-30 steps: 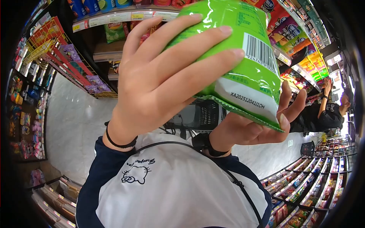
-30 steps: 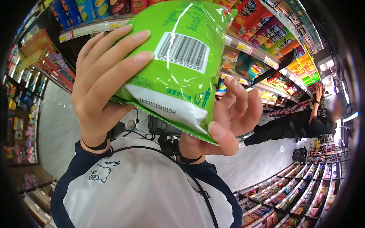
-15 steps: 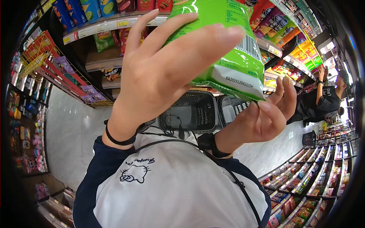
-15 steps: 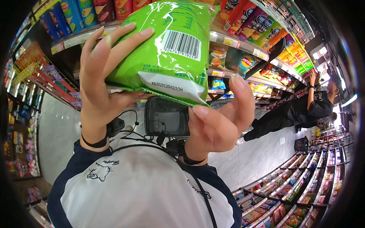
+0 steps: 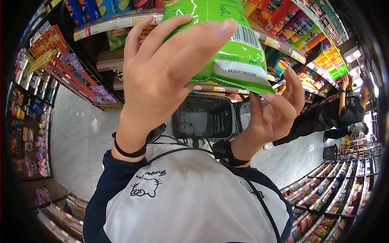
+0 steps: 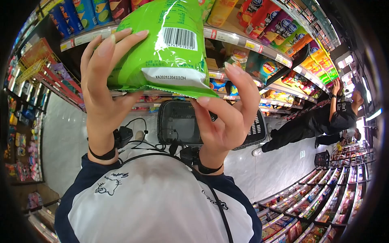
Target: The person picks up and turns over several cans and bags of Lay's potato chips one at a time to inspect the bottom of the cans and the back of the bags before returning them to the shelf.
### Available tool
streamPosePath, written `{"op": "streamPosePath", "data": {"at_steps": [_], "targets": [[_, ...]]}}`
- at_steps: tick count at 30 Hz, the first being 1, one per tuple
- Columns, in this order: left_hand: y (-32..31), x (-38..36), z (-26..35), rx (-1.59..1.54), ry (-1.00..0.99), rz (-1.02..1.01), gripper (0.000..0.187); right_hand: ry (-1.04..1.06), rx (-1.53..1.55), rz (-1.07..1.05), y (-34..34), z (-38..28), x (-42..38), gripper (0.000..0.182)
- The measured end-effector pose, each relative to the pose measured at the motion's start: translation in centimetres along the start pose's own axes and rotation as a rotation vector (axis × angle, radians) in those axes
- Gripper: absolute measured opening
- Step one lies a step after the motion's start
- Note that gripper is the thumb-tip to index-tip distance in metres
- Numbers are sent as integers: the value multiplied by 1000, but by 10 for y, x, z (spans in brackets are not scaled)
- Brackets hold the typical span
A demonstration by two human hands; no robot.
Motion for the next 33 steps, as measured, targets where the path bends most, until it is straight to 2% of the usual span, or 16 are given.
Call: {"op": "streamPosePath", "data": {"at_steps": [4, 9, 16, 19, 23, 26, 30, 33], "targets": [[0, -4, 1, -25, 42, 0, 96, -58, -22, -30, 1, -1, -2, 32], [-5, -10, 1, -25, -4, 32, 102, -80, -39, -53, 5, -3, -2, 32], [-9, -12, 0, -54, 6, 27, 105, -53, -75, -77, 7, -3, -2, 28], [-8, -13, -2, -41, 6, 22, 104, -38, -66, -74, 4, -1, -1, 25], [-5, -14, -9, -28, 22, 43, 93, -71, -108, -81, -3, 0, -2, 19], [-2, -14, -15, -8, 45, 48, 85, -2, -349, -66, -6, -7, 0, 13], [-1, -15, -24, -3, 82, 116, 85, 63, -348, 42, -12, -7, -2, 7], [1, -15, -29, -39, 164, 123, 83, 162, -481, 75, -11, -7, -8, 8]]}}
Point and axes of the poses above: each hand's wrist, its own x-axis towards the middle knuckle, its own y-axis out of the back of the hand, z = x × y, the point moved 6 cm from there along x, towards the middle knuckle, and after that the axes turned 1 degree about x, right-handed, at the moved point
